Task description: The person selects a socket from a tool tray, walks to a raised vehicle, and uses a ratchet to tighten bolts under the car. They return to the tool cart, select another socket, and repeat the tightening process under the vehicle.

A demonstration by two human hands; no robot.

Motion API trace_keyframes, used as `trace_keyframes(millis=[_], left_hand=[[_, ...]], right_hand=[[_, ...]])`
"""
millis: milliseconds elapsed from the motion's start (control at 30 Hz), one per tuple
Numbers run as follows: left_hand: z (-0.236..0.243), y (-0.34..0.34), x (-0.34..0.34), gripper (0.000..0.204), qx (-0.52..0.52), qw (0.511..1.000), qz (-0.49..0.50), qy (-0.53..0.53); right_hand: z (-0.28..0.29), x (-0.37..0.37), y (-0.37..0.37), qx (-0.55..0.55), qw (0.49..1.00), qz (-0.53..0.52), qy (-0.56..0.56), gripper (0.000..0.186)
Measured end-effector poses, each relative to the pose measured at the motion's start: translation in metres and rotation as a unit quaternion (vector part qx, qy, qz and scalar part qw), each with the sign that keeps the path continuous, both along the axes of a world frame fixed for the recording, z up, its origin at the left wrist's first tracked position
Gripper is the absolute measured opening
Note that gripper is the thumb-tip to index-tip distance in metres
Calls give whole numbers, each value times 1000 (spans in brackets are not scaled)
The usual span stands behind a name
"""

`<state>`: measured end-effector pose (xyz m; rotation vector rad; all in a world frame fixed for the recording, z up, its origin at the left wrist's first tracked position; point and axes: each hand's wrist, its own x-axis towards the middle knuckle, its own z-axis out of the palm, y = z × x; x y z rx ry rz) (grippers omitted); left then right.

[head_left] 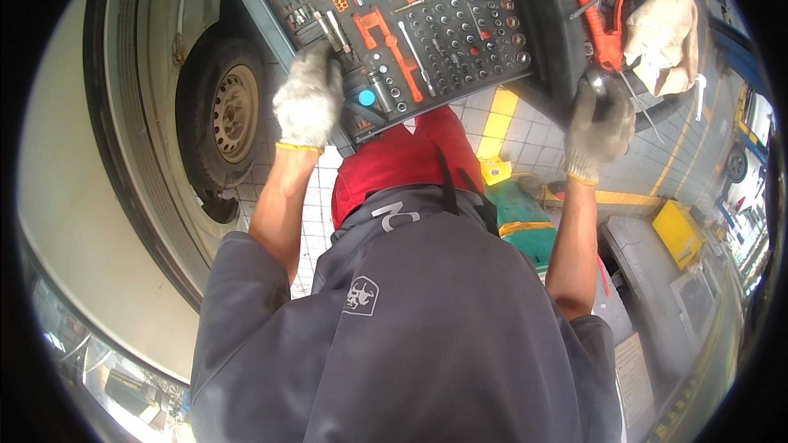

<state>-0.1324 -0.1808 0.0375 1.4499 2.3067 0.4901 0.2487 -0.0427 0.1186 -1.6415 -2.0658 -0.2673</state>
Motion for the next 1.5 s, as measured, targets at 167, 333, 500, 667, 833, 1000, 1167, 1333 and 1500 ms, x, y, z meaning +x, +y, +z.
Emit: trace_keyframes(millis=[167,333,500,667,833,1000,1167,1333,1500], left_hand=[[-9,28,-32,48,-54,997,38,41],[-10,51,-11,81,-154,987,40,17],[-15,53,9,85,-151,988,38,-11],[-22,50,8,83,-129,986,92,-51],[-21,59,8,77,-145,979,121,-71],[-8,57,12,75,-142,973,120,-134],[1,43,26,72,-126,971,118,-167],[7,18,48,70,-121,971,107,-177],[16,7,50,67,-146,958,113,-218]], right_hand=[[0,1,0,-8,1000,-4,-8,34],[-1,1,0,2,1000,2,-9,33],[-2,1,0,2,1000,6,0,33],[-3,1,-1,5,1000,3,-3,34],[-3,2,-1,-8,1000,2,0,34],[-3,1,-2,-2,1000,0,-2,33],[-4,1,-2,-3,1000,0,18,33],[-2,1,-2,-16,1000,-10,15,33],[-1,1,-2,-17,1000,-1,10,34]])
